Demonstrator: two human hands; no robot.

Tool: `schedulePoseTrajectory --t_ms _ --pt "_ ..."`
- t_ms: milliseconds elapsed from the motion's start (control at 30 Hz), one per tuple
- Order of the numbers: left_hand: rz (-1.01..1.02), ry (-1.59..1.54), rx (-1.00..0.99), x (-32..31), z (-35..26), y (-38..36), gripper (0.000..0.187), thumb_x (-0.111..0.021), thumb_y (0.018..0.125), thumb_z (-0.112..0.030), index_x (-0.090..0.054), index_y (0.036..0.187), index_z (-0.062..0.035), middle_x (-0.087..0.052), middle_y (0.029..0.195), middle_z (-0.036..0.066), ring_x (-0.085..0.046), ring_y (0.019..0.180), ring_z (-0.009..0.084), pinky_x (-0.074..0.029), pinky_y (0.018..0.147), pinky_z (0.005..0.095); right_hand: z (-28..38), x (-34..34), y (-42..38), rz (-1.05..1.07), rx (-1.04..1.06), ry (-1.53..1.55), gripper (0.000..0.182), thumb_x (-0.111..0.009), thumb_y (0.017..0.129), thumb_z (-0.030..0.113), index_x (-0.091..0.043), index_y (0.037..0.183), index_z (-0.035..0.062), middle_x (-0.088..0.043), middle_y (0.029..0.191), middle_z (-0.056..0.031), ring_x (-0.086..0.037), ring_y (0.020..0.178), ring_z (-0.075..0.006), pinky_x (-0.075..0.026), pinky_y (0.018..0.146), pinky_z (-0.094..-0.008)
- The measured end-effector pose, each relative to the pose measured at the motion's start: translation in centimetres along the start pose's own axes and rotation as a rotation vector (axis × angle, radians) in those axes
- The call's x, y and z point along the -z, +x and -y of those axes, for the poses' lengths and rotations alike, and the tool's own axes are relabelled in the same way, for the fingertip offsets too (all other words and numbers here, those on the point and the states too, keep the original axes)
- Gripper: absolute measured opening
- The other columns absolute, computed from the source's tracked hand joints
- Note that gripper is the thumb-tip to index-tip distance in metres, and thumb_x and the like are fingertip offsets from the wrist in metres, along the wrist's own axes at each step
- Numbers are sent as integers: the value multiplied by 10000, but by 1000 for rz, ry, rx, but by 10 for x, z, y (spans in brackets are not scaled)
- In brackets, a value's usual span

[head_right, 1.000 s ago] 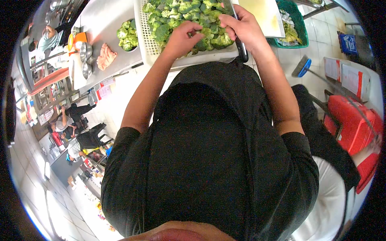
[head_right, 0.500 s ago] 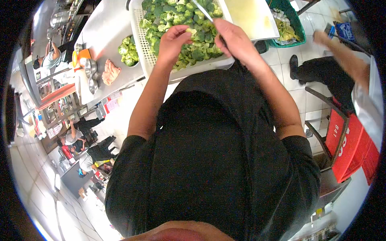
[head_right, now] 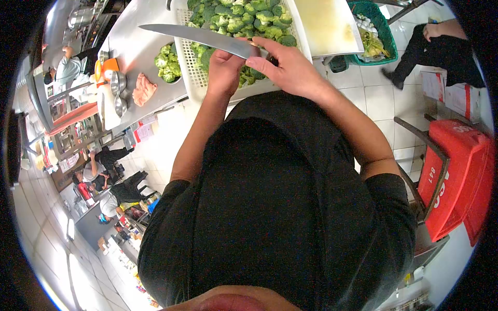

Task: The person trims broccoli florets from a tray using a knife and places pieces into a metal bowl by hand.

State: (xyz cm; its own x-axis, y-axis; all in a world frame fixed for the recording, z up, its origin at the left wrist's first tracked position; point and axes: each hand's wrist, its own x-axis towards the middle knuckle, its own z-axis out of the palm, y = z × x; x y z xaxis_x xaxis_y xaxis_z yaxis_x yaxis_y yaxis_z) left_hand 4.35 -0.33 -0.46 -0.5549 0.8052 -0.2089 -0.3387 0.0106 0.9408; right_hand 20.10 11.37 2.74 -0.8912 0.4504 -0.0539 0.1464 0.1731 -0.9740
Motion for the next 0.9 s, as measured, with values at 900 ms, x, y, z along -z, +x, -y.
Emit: schedulePoseTrajectory --t_ms 900 --pt "23 24 -75 -4 6 -11 195 -571 945 28 -629 1132 24 -703 1064 109 -672 955 184 -538 850 306 -18 -17 1 -90 49 119 407 -699 937 329 -603 1202 35 -631 819 -64 -554 699 -107 -457 615 -275"
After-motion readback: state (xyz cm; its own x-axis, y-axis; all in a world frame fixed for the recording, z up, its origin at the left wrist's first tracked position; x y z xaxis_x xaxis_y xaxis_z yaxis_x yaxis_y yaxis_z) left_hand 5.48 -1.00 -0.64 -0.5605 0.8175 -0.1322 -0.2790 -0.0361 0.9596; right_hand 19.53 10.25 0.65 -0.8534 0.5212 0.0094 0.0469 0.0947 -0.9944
